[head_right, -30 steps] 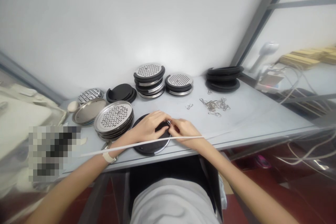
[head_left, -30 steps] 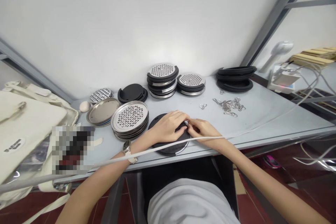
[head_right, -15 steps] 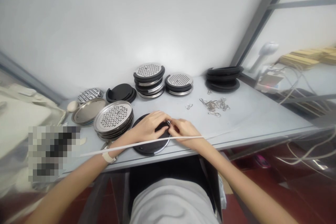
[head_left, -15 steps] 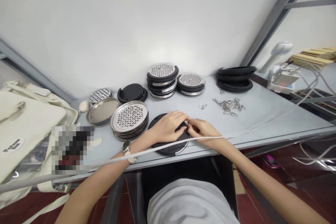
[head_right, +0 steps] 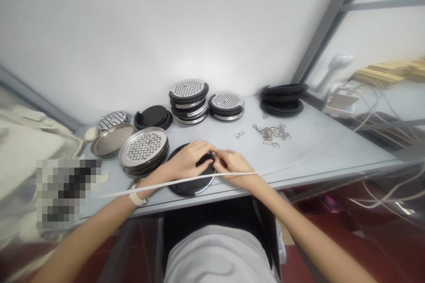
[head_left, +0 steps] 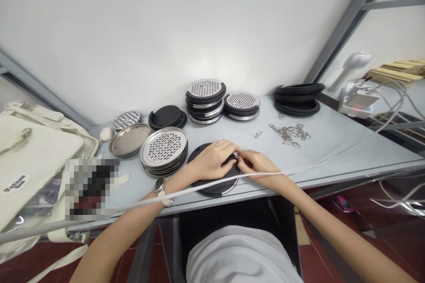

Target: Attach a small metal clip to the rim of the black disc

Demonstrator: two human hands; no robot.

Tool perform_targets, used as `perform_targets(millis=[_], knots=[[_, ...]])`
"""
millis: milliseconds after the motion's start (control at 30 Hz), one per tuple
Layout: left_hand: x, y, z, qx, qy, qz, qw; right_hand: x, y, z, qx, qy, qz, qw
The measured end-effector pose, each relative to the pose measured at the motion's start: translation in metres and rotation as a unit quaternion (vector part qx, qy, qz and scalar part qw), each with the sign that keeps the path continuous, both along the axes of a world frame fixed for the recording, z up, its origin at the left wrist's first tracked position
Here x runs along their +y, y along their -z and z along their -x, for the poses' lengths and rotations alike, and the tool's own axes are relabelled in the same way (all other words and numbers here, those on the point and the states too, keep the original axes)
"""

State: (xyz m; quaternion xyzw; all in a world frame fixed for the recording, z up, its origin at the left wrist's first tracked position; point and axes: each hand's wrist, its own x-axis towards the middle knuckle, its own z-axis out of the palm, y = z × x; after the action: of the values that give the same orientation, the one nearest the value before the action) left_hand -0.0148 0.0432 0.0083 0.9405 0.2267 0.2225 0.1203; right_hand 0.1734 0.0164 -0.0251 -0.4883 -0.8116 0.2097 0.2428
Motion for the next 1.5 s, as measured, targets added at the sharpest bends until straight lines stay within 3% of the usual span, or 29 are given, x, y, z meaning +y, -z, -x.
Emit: perform_targets(millis=[1500], knots=[[-0.0014, -0.0042, 0.0005, 0.014, 0.002, 0.0, 1.0, 0.0, -0.0015, 0.0016, -0.002, -0.001, 0.005, 1.0]])
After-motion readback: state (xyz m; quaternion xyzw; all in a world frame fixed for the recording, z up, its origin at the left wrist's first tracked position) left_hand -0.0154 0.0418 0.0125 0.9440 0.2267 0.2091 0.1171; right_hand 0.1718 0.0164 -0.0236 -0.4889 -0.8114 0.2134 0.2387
